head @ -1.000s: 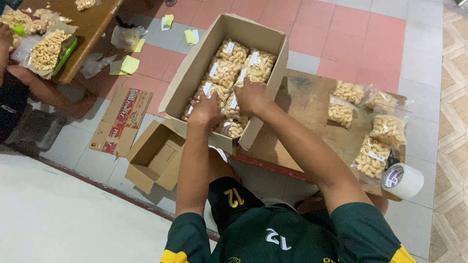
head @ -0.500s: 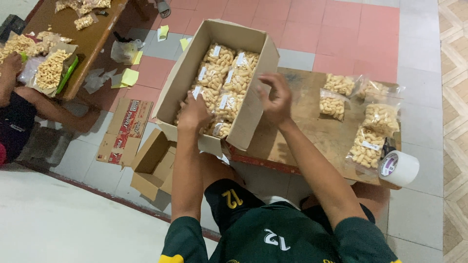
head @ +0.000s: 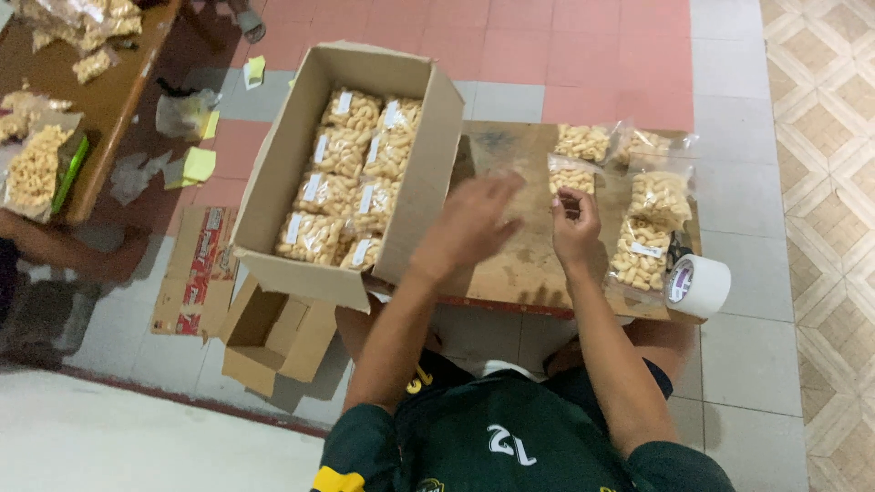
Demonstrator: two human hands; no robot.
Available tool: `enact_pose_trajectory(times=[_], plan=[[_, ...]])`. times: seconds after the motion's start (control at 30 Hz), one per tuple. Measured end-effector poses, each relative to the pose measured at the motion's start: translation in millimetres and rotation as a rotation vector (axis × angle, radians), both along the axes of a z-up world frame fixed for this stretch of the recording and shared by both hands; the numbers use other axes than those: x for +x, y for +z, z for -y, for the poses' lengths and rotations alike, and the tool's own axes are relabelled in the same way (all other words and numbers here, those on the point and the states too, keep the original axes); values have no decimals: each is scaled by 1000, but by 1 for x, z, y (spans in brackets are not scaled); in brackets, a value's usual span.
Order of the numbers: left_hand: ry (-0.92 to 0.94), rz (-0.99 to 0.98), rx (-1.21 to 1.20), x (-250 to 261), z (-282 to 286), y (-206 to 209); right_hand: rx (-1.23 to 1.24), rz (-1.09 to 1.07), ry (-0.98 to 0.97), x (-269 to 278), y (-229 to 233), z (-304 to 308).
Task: Packing small plastic bags of snacks into a cardboard box for shipping.
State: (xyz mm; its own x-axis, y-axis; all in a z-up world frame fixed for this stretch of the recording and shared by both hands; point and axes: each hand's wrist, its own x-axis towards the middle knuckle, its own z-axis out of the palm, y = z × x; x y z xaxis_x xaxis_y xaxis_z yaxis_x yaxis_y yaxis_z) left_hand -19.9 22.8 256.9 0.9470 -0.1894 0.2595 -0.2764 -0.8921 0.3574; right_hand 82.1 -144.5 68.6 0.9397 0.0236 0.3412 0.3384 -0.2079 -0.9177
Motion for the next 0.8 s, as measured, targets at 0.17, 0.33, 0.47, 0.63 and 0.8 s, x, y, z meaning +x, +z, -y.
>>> enact_pose_trajectory(times=[0.17,0.33,0.47,0.63,0.8], plan=[[-134,-137,-6,39,36,-90,-301,-298,38,-28,26,17],[-158,-263,-64,74,49,-171,-351,-380,93,-18,-31,20],[22,-330,-175,105,51,-200,-391,-221,96,-16,-39,18],[222,-289,-274,140,55,-181,-424,-39,40,-7,-61,16],[285,-158,-432,179,53,-215,-515,-129,22,-3,-72,17]])
